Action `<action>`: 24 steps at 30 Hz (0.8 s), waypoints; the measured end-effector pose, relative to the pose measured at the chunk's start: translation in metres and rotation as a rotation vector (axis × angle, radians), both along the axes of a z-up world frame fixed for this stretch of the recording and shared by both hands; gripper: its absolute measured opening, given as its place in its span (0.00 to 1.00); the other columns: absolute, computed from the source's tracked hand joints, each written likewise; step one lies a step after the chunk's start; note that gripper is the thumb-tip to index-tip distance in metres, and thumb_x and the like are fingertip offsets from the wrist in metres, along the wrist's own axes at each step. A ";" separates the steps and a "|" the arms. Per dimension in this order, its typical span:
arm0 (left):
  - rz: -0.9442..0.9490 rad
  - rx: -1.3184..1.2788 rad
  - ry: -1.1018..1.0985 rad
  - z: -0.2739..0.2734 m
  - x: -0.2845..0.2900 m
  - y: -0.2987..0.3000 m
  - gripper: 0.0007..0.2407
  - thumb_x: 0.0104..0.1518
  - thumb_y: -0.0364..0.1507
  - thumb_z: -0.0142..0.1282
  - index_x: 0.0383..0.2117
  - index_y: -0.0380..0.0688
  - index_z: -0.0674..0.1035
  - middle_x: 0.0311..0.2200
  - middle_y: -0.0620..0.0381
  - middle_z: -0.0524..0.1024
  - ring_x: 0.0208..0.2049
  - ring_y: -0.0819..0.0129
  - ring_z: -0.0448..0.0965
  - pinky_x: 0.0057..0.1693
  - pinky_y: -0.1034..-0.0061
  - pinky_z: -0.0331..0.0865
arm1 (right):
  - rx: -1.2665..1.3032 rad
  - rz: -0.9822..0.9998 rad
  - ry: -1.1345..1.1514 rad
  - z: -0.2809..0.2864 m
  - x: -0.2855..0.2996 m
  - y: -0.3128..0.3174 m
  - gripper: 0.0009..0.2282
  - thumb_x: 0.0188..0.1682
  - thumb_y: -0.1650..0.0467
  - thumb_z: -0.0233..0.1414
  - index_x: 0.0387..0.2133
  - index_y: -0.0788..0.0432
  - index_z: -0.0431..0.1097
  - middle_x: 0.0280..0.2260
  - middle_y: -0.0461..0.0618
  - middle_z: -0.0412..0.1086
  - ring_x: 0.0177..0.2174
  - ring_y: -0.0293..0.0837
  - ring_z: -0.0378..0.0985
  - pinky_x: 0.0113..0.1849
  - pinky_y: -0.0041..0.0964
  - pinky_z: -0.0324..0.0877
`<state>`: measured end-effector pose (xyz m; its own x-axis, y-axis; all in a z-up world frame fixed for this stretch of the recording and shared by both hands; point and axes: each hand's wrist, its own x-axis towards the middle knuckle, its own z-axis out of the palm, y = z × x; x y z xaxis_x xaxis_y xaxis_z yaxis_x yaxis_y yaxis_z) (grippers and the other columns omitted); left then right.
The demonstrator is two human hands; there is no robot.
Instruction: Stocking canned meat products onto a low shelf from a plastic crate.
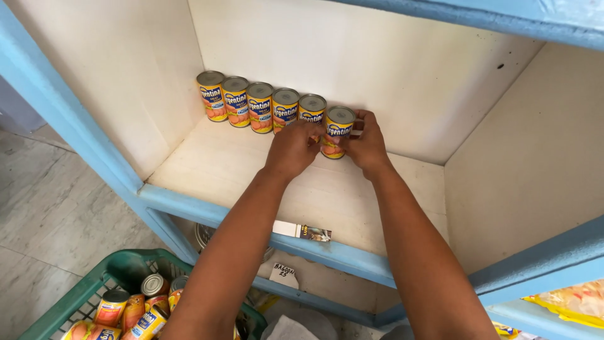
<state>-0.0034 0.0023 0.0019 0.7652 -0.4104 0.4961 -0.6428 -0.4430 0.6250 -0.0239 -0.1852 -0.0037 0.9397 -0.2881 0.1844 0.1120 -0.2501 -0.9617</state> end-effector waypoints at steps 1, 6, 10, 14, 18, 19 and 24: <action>-0.003 0.002 0.001 0.003 -0.003 0.000 0.13 0.54 0.26 0.63 0.47 0.47 0.81 0.45 0.53 0.81 0.41 0.60 0.84 0.48 0.67 0.76 | 0.002 -0.003 0.001 0.004 -0.001 0.001 0.31 0.41 0.78 0.62 0.58 0.61 0.55 0.52 0.55 0.66 0.50 0.50 0.76 0.44 0.40 0.80; -0.055 0.311 0.097 0.000 -0.004 0.003 0.10 0.51 0.29 0.65 0.40 0.49 0.84 0.40 0.53 0.83 0.43 0.59 0.81 0.49 0.64 0.74 | -0.042 -0.017 0.049 0.012 -0.002 0.009 0.30 0.42 0.78 0.61 0.58 0.60 0.54 0.53 0.55 0.65 0.50 0.48 0.75 0.44 0.39 0.79; -0.079 0.304 0.091 -0.001 -0.002 0.001 0.12 0.51 0.29 0.65 0.43 0.50 0.84 0.42 0.53 0.82 0.44 0.58 0.82 0.50 0.64 0.74 | -0.112 -0.054 0.020 0.004 0.001 0.007 0.29 0.43 0.79 0.60 0.58 0.60 0.55 0.52 0.56 0.66 0.49 0.48 0.76 0.44 0.38 0.79; -0.064 0.347 0.109 0.003 -0.006 0.002 0.18 0.51 0.30 0.66 0.50 0.53 0.81 0.43 0.52 0.82 0.45 0.57 0.81 0.51 0.63 0.73 | -0.103 -0.092 -0.061 -0.003 0.006 0.009 0.28 0.44 0.77 0.61 0.57 0.60 0.57 0.51 0.54 0.68 0.49 0.45 0.75 0.46 0.37 0.78; -0.061 0.374 0.094 0.000 -0.004 0.001 0.20 0.51 0.31 0.66 0.53 0.52 0.79 0.46 0.52 0.80 0.48 0.57 0.79 0.53 0.63 0.73 | -0.093 -0.140 -0.027 0.004 0.002 0.015 0.27 0.44 0.76 0.62 0.57 0.59 0.58 0.49 0.54 0.70 0.48 0.43 0.76 0.45 0.36 0.78; -0.063 0.374 0.093 0.001 -0.005 0.001 0.20 0.51 0.31 0.66 0.53 0.52 0.79 0.46 0.52 0.80 0.48 0.57 0.79 0.53 0.63 0.73 | -0.093 -0.143 -0.027 0.002 0.003 0.013 0.27 0.44 0.76 0.62 0.57 0.59 0.58 0.49 0.54 0.70 0.48 0.43 0.76 0.45 0.36 0.78; -0.050 0.423 0.120 0.007 -0.012 0.002 0.23 0.52 0.33 0.65 0.57 0.54 0.76 0.51 0.53 0.78 0.51 0.58 0.78 0.55 0.63 0.72 | -0.080 -0.117 -0.025 -0.001 0.003 0.011 0.28 0.44 0.76 0.62 0.58 0.59 0.58 0.49 0.54 0.69 0.48 0.44 0.76 0.46 0.35 0.78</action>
<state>-0.0153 0.0047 0.0092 0.7809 -0.5964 0.1856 -0.6041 -0.6456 0.4672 -0.0210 -0.1743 -0.0051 0.8954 -0.3789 0.2339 0.1010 -0.3386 -0.9355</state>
